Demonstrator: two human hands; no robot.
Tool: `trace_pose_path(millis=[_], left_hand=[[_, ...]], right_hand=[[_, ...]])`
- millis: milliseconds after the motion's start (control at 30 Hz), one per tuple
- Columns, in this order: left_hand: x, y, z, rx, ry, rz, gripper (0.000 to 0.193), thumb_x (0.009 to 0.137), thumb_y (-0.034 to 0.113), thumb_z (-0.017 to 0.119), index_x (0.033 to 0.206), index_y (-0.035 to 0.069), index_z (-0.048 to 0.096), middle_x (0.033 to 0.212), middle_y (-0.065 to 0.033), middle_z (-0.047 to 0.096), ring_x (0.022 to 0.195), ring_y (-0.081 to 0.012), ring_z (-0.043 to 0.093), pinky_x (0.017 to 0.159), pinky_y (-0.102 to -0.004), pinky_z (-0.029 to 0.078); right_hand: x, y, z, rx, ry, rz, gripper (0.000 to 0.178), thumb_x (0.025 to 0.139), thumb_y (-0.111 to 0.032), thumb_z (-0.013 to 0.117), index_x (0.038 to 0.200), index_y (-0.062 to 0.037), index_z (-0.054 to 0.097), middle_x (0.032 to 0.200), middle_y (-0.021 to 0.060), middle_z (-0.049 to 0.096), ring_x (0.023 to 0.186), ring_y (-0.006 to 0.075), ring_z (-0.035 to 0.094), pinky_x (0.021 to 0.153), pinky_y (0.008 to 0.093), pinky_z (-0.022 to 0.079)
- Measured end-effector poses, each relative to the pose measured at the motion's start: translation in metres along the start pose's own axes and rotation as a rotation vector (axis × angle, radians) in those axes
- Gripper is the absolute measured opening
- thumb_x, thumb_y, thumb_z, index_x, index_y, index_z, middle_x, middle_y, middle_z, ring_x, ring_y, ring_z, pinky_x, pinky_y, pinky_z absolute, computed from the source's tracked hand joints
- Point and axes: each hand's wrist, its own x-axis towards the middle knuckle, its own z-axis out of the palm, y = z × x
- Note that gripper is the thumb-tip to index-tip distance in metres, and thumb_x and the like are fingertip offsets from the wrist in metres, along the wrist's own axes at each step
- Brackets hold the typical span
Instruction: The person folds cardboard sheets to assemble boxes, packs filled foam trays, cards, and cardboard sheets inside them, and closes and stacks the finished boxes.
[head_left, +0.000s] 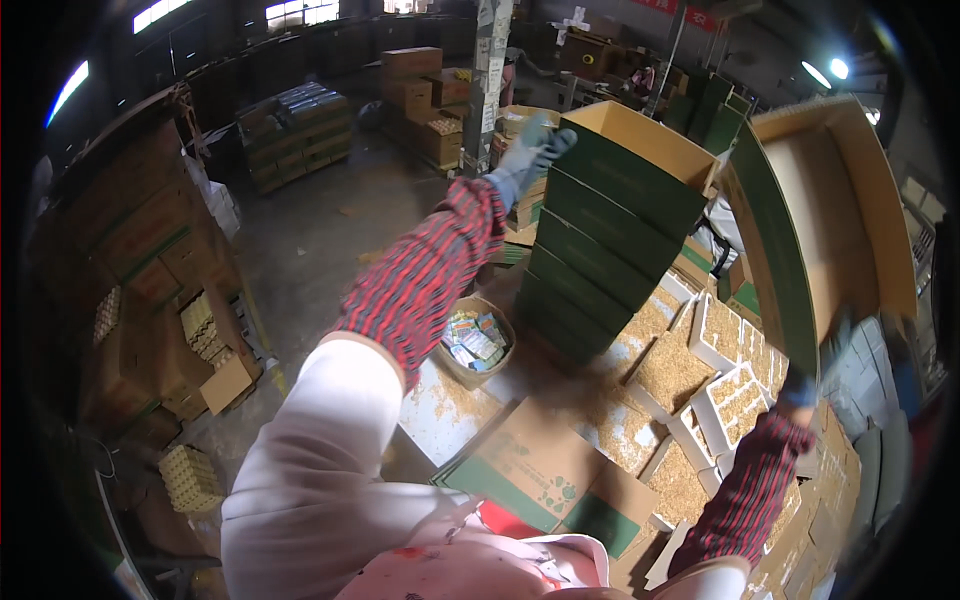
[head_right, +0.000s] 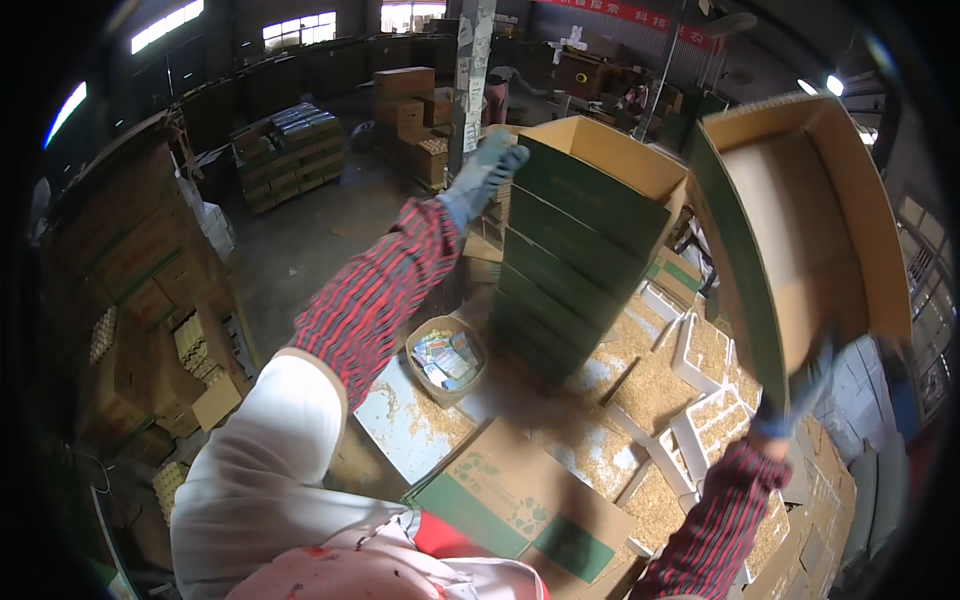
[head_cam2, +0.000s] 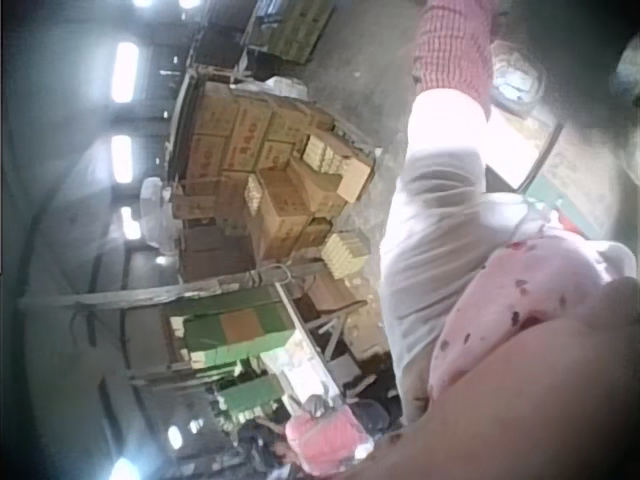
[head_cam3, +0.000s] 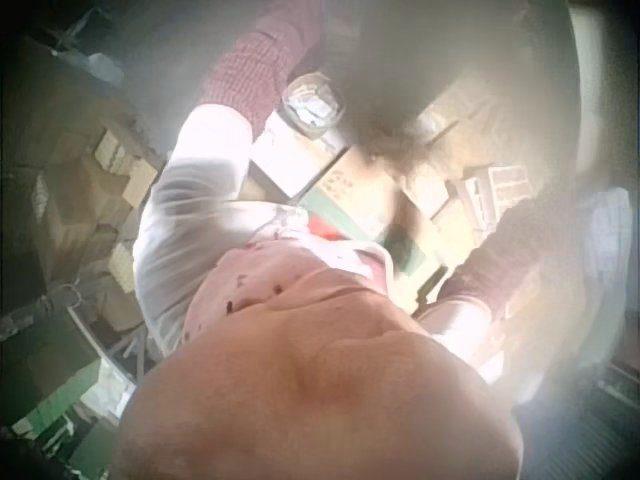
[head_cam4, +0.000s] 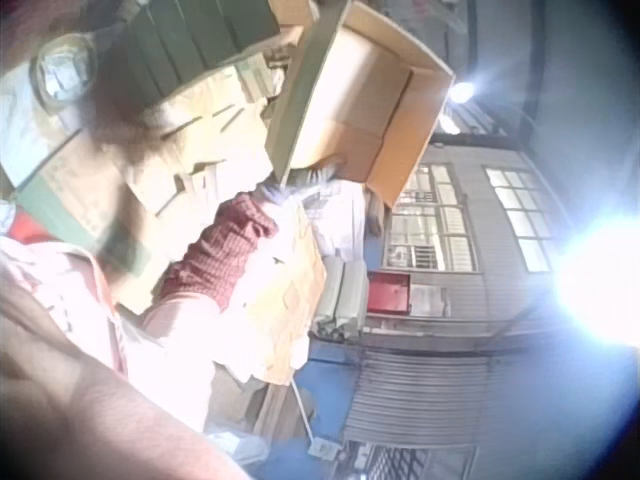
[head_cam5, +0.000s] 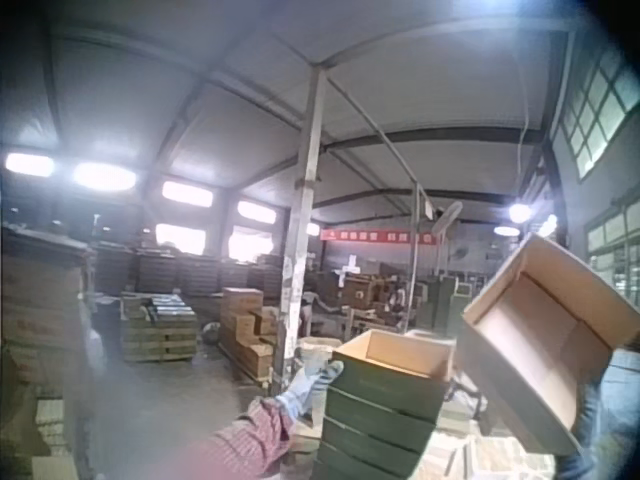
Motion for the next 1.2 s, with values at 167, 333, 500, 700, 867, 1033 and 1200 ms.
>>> trace_pose_path(millis=[167,333,500,700,867,1033,1200], left_hand=[[0.063,-0.06,-0.064,1.213,0.329,0.562,0.018,0.098,0.017,0.036,0.109,0.011,0.049,0.088,-0.0094,0.06,0.059,-0.0115,0.051,0.048,-0.022,0.038],[0.044,-0.11,-0.023,0.835,0.323,0.155,0.032,0.098,0.015,0.038,0.128,0.007,0.032,0.105,-0.0169,0.059,0.058,-0.0066,0.049,0.044,-0.0147,0.031],[0.01,-0.028,-0.089,2.126,0.511,0.803,0.07,0.086,0.019,0.065,0.139,-0.003,0.023,0.112,-0.0193,0.056,0.086,-0.0153,0.058,0.063,-0.0187,0.048],[-0.108,-0.134,-0.054,1.44,0.284,0.354,0.037,0.091,0.015,0.057,0.122,-0.001,0.046,0.102,-0.0043,0.05,0.093,-0.0121,0.048,0.081,-0.0234,0.044],[-0.323,-0.241,-0.131,1.542,0.422,-0.638,0.092,0.08,0.036,0.071,0.138,-0.012,0.019,0.143,-0.0268,0.026,0.135,-0.0313,0.024,0.11,-0.0365,0.023],[-0.354,-0.319,-0.141,1.762,0.528,-0.624,0.09,0.079,0.038,0.07,0.138,-0.007,0.019,0.137,-0.024,0.035,0.127,-0.0298,0.036,0.102,-0.0372,0.035],[-0.313,-0.281,-0.065,0.818,0.661,-0.593,0.06,0.094,0.051,0.039,0.127,0.001,0.042,0.118,-0.0129,0.054,0.097,-0.0222,0.058,0.083,-0.0349,0.05]], right_hand=[[0.143,0.067,-0.036,-0.7,-0.512,-0.014,0.045,0.086,-0.012,0.057,0.128,-0.0012,0.045,0.129,0.0118,0.05,0.119,0.0212,0.046,0.102,0.0308,0.037],[0.15,0.144,-0.037,-1.141,-0.557,0.108,0.093,0.072,-0.077,0.046,0.142,-0.0178,0.03,0.145,0.0087,0.033,0.13,0.0367,0.029,0.098,0.0648,0.019],[0.078,0.202,0.116,-0.331,-0.285,-0.101,0.046,0.091,-0.054,0.044,0.113,-0.0159,0.059,0.097,0.0004,0.063,0.089,0.015,0.057,0.079,0.0322,0.047],[-0.159,0.135,-0.082,-1.231,0.208,0.183,0.043,0.087,-0.037,0.06,0.112,-0.002,0.061,0.1,0.008,0.064,0.092,0.021,0.059,0.081,0.0307,0.046],[-0.403,0.065,-0.158,-1.855,0.815,0.915,0.071,0.081,-0.053,0.057,0.124,0.0019,0.05,0.121,0.0266,0.053,0.118,0.0377,0.047,0.099,0.0411,0.038],[-0.426,0.077,-0.159,-1.571,0.666,1.094,0.08,0.078,-0.057,0.057,0.126,0.0054,0.041,0.115,0.0315,0.054,0.109,0.0443,0.051,0.092,0.0442,0.042],[-0.407,0.045,-0.141,-1.308,0.75,0.545,0.048,0.081,-0.034,0.068,0.106,0.0028,0.053,0.095,0.0155,0.062,0.087,0.0244,0.057,0.08,0.0333,0.045]])
